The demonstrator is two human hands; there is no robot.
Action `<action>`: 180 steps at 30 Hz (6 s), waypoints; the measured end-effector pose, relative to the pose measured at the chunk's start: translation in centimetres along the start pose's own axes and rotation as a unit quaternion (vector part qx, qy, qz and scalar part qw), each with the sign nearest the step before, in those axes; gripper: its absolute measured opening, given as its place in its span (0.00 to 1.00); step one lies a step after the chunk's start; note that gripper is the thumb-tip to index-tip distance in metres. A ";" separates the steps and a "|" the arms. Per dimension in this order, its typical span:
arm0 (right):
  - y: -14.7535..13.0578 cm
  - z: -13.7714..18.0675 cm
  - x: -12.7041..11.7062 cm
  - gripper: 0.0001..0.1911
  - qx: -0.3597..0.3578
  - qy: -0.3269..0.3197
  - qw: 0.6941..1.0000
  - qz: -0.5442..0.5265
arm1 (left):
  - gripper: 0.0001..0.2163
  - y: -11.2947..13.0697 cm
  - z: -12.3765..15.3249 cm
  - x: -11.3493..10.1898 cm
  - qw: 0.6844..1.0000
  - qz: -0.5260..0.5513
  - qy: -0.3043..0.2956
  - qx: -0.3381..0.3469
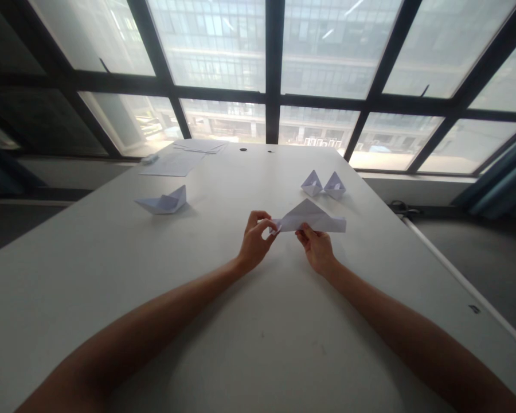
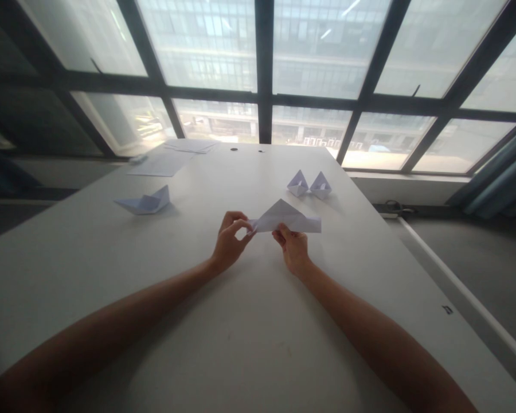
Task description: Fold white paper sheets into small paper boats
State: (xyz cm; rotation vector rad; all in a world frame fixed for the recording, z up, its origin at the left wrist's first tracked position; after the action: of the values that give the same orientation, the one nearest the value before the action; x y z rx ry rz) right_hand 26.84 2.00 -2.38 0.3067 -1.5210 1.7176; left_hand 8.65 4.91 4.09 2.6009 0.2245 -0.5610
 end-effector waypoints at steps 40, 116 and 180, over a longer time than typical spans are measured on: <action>-0.5 0.4 0.4 0.19 -0.018 -0.021 0.997 0.073 | 0.07 -1.2 0.2 1.3 0.987 0.116 -0.073 -0.081; -8.8 2.1 -2.0 0.09 -0.274 -0.055 0.858 0.431 | 0.22 -5.1 1.7 2.1 0.887 0.328 -0.005 -0.326; -2.9 3.2 0.2 0.21 -0.080 -0.093 0.886 0.447 | 0.28 -0.9 1.3 3.4 0.965 0.002 -0.256 -0.048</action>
State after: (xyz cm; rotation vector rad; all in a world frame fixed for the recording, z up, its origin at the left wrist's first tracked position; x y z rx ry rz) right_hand 27.68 -1.02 0.63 -0.4069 -2.1248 2.2612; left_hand 11.03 5.29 1.29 2.2687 0.0715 -1.1604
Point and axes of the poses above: each hand's wrist, its own z-axis away from the middle knuckle, its own x-axis out of the palm, y = z × x, the point moved 5 cm from there along -z, towards the middle knuckle, and after that the axes turned 11 degrees about x, right-handed, at the moved point
